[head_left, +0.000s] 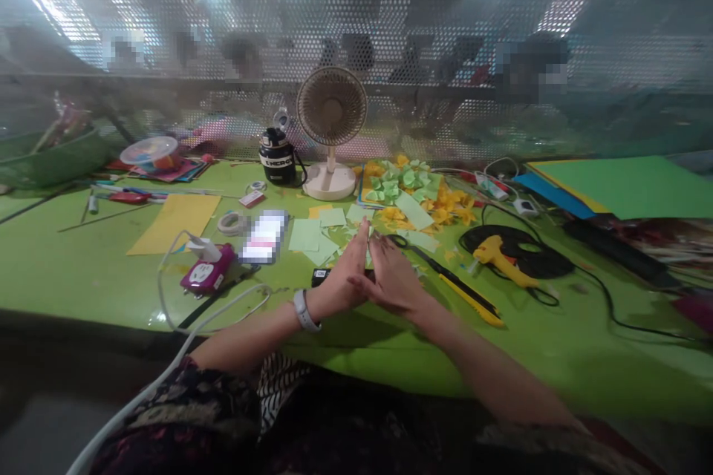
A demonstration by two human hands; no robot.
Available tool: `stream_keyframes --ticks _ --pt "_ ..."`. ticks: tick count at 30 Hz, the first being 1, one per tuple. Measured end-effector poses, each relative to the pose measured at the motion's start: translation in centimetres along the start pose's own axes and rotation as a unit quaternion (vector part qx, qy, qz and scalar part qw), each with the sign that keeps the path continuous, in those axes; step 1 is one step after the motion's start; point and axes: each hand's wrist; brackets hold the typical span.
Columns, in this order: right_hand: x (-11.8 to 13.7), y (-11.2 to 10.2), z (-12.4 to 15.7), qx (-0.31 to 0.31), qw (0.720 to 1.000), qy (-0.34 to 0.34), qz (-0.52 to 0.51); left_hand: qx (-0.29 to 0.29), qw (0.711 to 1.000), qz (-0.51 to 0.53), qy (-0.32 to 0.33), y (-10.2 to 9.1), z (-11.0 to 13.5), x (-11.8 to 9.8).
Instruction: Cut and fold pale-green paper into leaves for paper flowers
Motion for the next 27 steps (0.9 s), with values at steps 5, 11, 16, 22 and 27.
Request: stream_keyframes --ticks 5,11,16,22,27 --pt "-1.4 -0.9 -0.8 0.002 0.996 0.076 -0.036 0.005 0.985 0.142 -0.102 -0.8 -1.4 1.0" --pt "-2.0 -0.4 -0.6 0.001 0.993 0.117 -0.018 -0.047 0.959 0.181 -0.214 -0.4 -1.4 2.2" --pt "-3.0 -0.7 -1.1 -0.059 0.971 0.209 -0.095 -0.069 0.926 0.250 -0.276 -1.1 -2.2 2.2" --pt "-4.1 -0.3 -1.7 -0.033 0.881 0.349 -0.317 -0.073 0.924 0.239 -0.289 -1.4 -2.6 2.0" --pt "-3.8 0.2 -1.7 -0.026 0.830 0.401 -0.388 -0.085 0.926 0.207 -0.306 -1.6 -2.6 1.9"
Point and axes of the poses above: each hand's wrist, its own z-axis away from the middle knuckle, its own y-axis out of the palm, x = y × z, and after that the axes turned 12 degrees about -x, right-handed
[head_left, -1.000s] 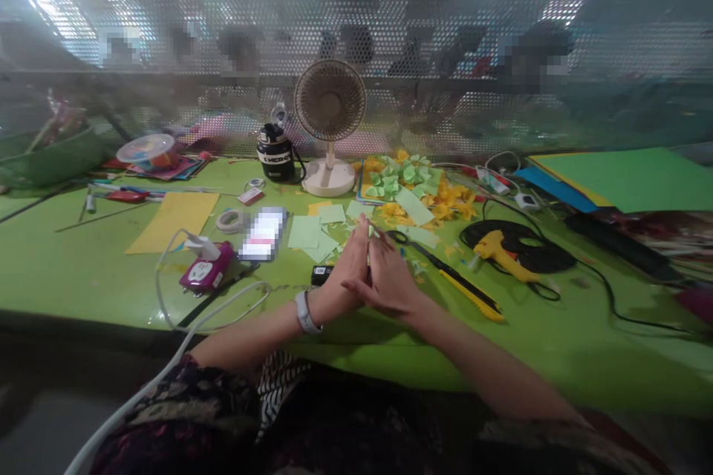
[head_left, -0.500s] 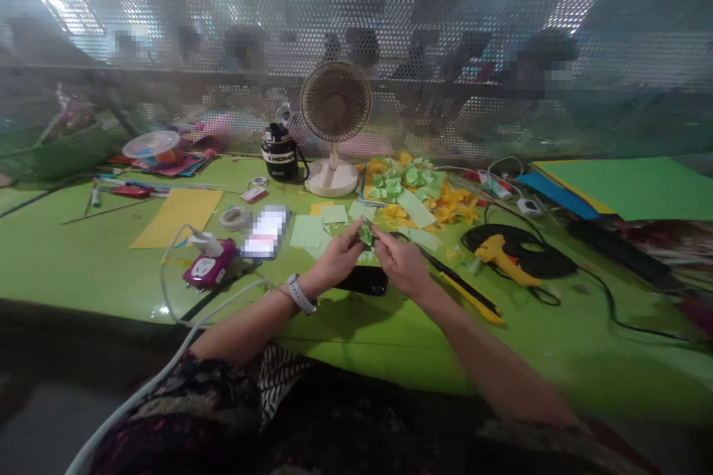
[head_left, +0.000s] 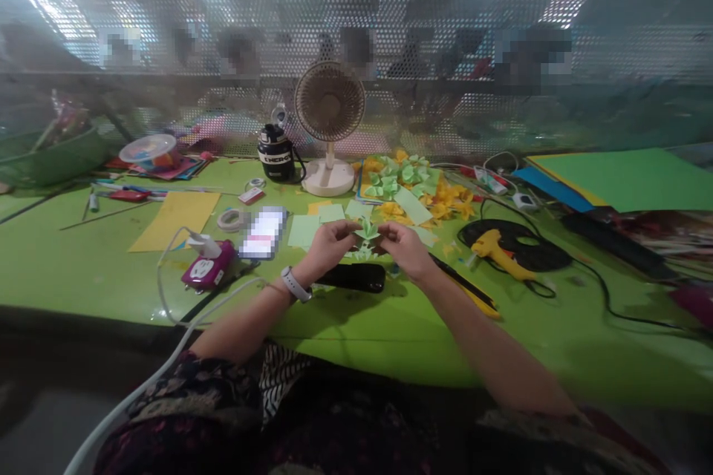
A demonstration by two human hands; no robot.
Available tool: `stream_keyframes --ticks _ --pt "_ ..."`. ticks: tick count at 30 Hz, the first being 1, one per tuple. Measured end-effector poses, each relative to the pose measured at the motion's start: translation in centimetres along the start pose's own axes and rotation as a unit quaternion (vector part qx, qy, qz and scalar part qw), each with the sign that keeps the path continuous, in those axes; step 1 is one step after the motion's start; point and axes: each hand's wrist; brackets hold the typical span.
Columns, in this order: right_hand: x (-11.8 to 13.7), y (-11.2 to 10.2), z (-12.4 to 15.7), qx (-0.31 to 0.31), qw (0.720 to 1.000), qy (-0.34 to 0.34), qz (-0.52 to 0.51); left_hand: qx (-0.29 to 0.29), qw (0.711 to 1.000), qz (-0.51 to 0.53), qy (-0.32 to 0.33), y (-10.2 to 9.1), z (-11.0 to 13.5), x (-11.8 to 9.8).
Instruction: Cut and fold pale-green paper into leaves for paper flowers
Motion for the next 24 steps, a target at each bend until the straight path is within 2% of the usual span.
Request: stream_keyframes --ticks 6,11,17,24 --pt "0.6 0.1 0.5 0.004 1.000 0.018 -0.014 0.065 0.997 0.026 -0.009 -0.3 0.3 -1.1" --pt "0.8 0.2 0.8 0.006 0.999 0.016 -0.031 0.049 0.996 0.066 -0.027 -0.1 0.4 -1.1" --pt "-0.4 -0.1 0.4 -0.001 0.999 -0.015 -0.045 0.043 0.994 0.097 -0.036 0.1 0.4 -1.0" --pt "0.0 0.3 0.6 -0.018 0.998 -0.015 -0.059 0.034 0.994 0.087 -0.050 0.2 0.6 -1.1"
Point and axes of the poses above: each hand's wrist, its own z-axis away from the middle knuckle, its own y-axis out of the palm, x = y × z, and after that the axes turned 12 degrees about -x, right-handed
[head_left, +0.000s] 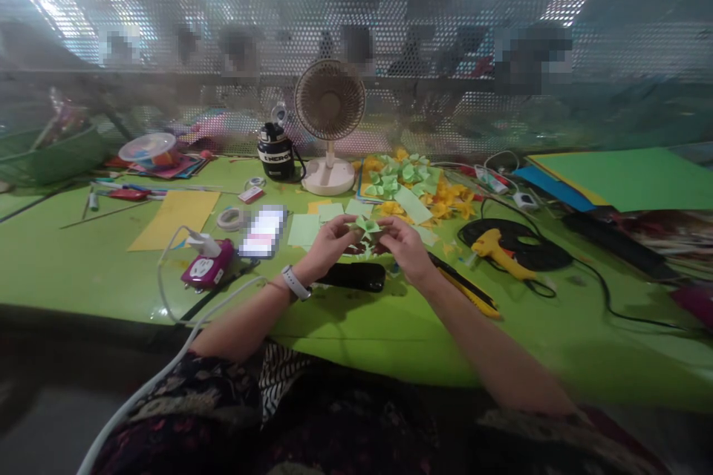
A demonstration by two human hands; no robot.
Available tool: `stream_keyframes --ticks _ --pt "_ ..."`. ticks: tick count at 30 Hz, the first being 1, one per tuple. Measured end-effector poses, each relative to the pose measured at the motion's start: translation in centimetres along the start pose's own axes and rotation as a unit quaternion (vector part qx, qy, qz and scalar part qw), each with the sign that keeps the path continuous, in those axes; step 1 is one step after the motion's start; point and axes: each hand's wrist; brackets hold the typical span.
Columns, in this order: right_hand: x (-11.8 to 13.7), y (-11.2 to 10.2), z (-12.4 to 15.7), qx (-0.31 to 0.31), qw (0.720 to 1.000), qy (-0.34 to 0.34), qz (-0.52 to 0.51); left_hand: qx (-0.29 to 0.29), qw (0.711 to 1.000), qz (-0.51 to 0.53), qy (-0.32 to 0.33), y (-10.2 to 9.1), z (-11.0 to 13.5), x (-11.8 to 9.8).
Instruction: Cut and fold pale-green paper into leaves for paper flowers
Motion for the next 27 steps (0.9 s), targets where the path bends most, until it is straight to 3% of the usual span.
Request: stream_keyframes --ticks 5,13,20,27 --pt "0.2 0.1 0.0 -0.018 1.000 0.000 0.000 -0.007 0.998 -0.053 -0.016 -0.1 -0.2 0.2" --pt "-0.2 -0.5 -0.6 -0.030 0.986 -0.075 0.145 -0.031 0.996 -0.087 0.004 -0.4 -0.6 0.4" --pt "-0.2 -0.8 -1.0 -0.040 0.991 -0.015 0.127 -0.015 0.992 -0.114 -0.044 -0.6 -0.8 -0.3" --pt "0.3 -0.7 -1.8 -0.046 0.992 0.014 0.117 -0.043 0.993 -0.107 -0.026 -1.3 -1.5 -1.0"
Point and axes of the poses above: each hand's wrist, its own z-axis away from the middle knuckle, its own y-axis out of the palm, x = y × z, and after that the axes turned 12 degrees about -x, right-handed
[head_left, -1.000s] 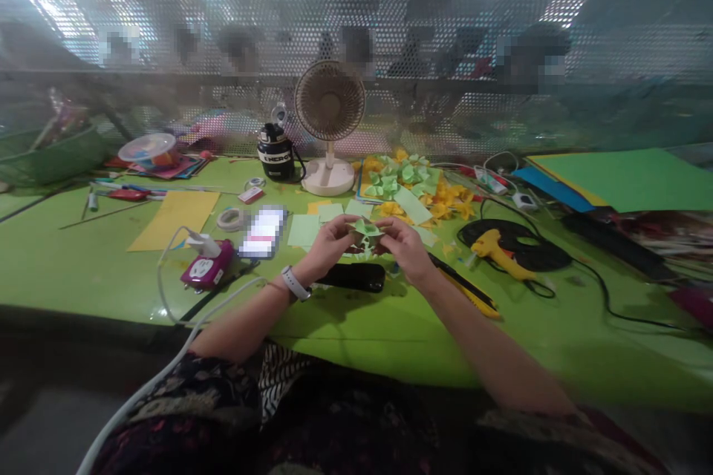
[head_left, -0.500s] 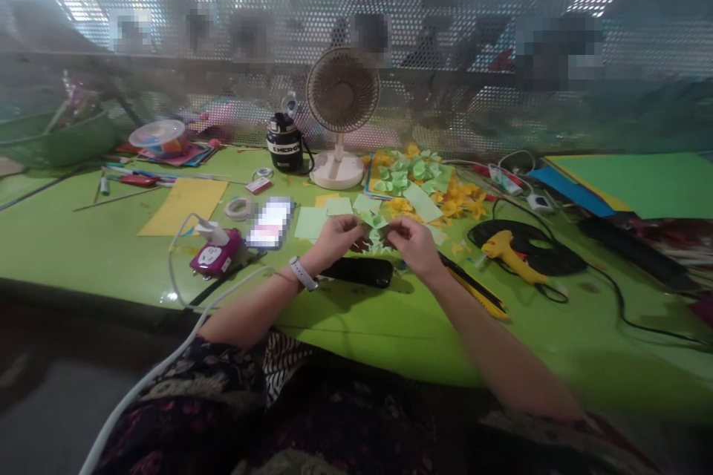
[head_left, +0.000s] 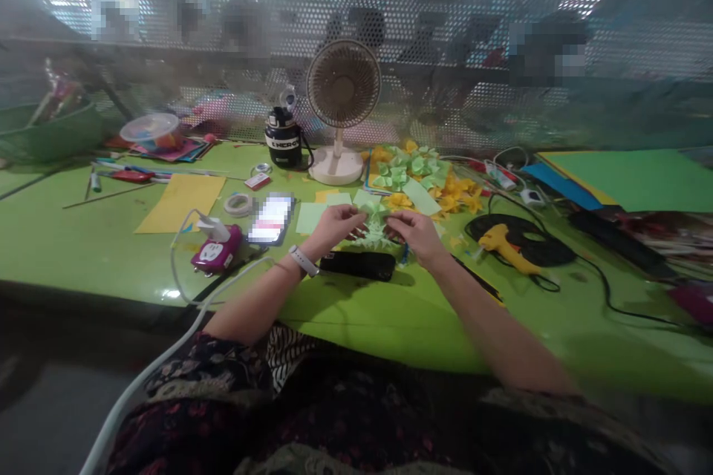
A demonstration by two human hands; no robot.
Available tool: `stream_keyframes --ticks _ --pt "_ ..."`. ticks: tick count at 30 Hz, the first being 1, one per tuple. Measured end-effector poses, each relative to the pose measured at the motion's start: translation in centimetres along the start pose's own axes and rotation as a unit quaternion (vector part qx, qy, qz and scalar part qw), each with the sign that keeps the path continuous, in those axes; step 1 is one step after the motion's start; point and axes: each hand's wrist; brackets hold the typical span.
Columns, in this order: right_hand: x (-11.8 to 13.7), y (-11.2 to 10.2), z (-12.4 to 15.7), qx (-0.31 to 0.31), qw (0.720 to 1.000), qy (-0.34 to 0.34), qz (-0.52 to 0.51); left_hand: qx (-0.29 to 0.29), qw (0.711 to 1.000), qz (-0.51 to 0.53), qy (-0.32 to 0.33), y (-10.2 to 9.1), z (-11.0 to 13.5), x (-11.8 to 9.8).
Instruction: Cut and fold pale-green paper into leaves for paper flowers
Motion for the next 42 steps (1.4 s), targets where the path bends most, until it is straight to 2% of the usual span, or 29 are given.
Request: stream_keyframes --ticks 5,8,14,19,27,37,40,42 --pt "1.0 -0.6 -2.2 -0.022 0.999 0.026 0.019 -0.138 0.984 0.080 0.082 -0.8 -0.4 -1.1" --pt "0.9 -0.2 -3.1 -0.010 0.998 0.042 0.055 -0.177 0.971 0.116 0.114 -1.2 -0.9 -1.4" --pt "0.1 2.1 -3.8 0.028 0.994 0.040 0.098 -0.224 0.948 0.158 0.163 -2.3 -2.4 -1.2" --pt "-0.5 3.2 -4.6 0.047 0.993 0.032 0.105 -0.241 0.945 0.154 0.159 -2.8 -3.0 -1.0" --pt "-1.4 3.0 -5.2 0.070 0.992 0.021 0.101 -0.235 0.948 0.153 0.151 -2.7 -3.1 -0.6" --pt "-1.2 3.1 -5.0 0.059 0.989 0.007 0.133 -0.226 0.952 0.141 0.154 -2.7 -3.4 0.3" --pt "-1.2 2.6 -5.1 0.045 0.987 -0.002 0.155 -0.224 0.952 0.142 0.155 -2.7 -3.4 0.3" --pt "-1.0 1.5 -5.4 0.029 0.985 -0.012 0.168 -0.225 0.952 0.141 0.154 -2.8 -3.5 0.4"
Point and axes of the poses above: each hand's wrist, its own z-axis away from the middle knuckle, its own y-axis out of the palm, x = y × z, and after that the axes turned 12 degrees about -x, right-handed
